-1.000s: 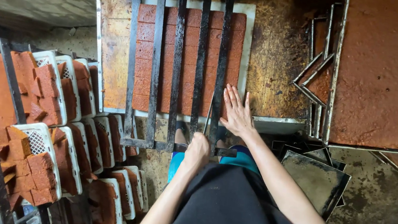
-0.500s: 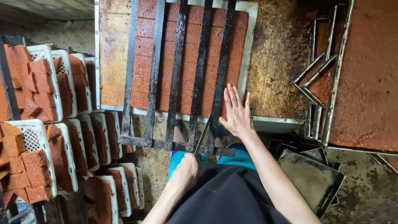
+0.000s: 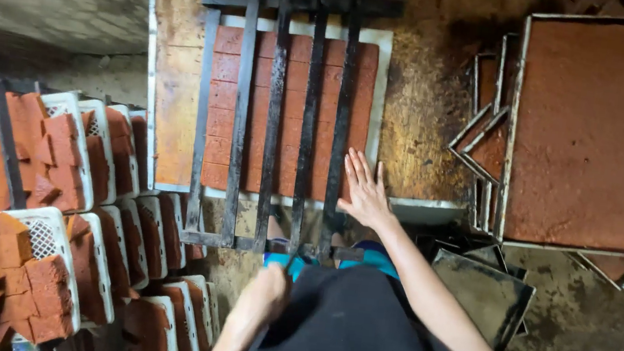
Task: Using a metal grid guide and a knife to slice large rectangular sheets of baked goods into uniform squares on a bakery workbench.
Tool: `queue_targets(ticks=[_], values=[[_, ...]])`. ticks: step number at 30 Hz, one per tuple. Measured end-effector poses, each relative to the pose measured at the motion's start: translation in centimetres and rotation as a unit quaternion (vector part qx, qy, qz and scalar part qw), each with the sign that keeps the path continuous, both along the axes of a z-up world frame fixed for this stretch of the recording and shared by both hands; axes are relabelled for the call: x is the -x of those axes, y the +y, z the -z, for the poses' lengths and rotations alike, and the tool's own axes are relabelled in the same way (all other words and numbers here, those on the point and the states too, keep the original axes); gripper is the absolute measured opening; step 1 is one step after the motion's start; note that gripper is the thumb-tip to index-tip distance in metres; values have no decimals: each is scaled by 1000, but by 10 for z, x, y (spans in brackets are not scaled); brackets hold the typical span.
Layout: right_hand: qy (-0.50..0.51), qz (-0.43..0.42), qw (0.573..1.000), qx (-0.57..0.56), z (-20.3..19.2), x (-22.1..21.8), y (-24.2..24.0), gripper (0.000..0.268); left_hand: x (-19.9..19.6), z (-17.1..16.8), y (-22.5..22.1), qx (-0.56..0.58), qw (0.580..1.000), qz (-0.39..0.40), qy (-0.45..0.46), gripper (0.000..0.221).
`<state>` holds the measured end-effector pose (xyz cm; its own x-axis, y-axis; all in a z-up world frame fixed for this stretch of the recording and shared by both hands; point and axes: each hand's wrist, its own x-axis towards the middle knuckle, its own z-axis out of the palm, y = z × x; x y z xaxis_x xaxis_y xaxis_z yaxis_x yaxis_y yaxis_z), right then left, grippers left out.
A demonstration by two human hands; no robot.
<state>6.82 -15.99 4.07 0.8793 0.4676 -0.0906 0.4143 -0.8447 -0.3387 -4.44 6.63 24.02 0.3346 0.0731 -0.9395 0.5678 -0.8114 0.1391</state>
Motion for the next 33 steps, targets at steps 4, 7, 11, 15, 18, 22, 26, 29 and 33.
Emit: queue_targets(ticks=[4, 7, 11, 15, 18, 22, 26, 29, 33], values=[[81, 32, 996, -34, -7, -10, 6, 116, -65, 33, 13, -18, 964, 151, -218, 54], [87, 30, 995, -26, -1, 0, 5, 118, -142, 151, 18, -1, 881, 126, -456, 38], [63, 33, 997, 12, 4, 1, 6, 119, -291, 302, -26, -230, 600, 505, -576, 34], [72, 34, 997, -14, -6, -2, 4, 118, -349, 282, -61, -133, 664, 485, -553, 30], [72, 43, 996, -23, -2, 0, 6, 118, -373, 263, -79, -59, 628, 429, -647, 26], [68, 40, 997, -27, -2, 1, 6, 119, -340, 303, -80, -42, 715, 326, -617, 21], [72, 33, 997, -8, 1, -3, 7, 118, -279, 288, -75, -57, 782, 235, -575, 23], [86, 28, 995, 30, 3, -1, 7, 114, -208, 282, -64, -152, 664, 427, -595, 30], [75, 22, 997, -15, -7, -1, 3, 120, -89, 235, -56, -234, 605, 358, -672, 40]])
